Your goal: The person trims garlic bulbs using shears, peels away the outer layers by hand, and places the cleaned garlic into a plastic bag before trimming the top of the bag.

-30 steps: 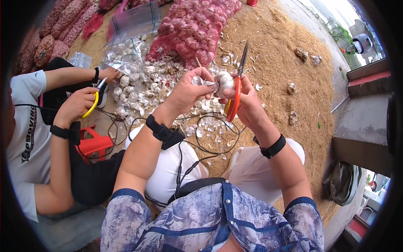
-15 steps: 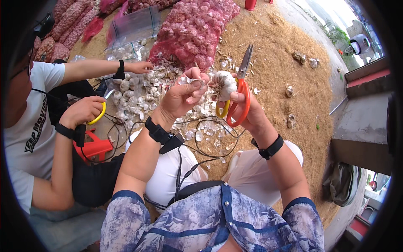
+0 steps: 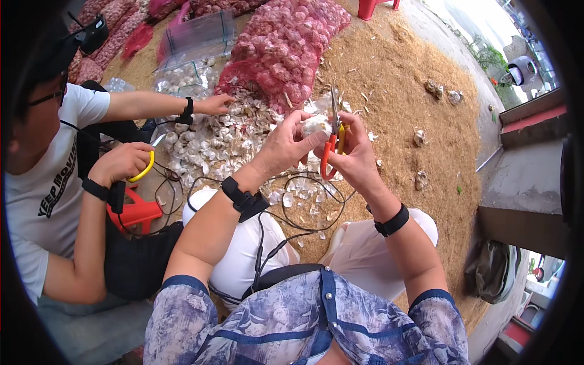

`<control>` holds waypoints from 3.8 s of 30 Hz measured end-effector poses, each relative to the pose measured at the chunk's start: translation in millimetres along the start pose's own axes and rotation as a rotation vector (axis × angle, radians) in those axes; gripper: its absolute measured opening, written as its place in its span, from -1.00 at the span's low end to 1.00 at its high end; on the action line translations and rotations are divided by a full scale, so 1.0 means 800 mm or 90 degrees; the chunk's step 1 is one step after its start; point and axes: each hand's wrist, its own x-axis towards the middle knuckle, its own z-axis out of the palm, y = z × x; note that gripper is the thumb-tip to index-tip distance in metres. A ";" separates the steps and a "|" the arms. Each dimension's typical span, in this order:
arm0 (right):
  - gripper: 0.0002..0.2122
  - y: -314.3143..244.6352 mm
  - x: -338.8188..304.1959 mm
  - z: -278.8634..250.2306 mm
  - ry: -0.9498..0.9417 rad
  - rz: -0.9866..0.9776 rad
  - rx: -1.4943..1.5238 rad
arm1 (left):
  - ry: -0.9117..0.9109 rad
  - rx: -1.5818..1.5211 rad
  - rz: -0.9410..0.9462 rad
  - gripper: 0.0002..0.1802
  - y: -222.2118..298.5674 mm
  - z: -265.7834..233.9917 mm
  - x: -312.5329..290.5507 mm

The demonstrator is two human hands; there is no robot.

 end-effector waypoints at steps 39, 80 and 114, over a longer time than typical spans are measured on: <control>-0.44 -0.021 -0.010 0.002 -0.047 0.046 0.032 | 0.274 0.279 0.180 -0.83 -0.017 -0.028 0.009; -0.54 0.007 0.000 -0.004 -0.024 0.239 0.403 | 0.166 0.137 0.235 -0.72 -0.007 0.017 -0.005; -0.61 -0.004 0.007 -0.022 -0.074 0.367 0.524 | -0.026 0.177 0.126 -0.73 0.008 0.010 -0.008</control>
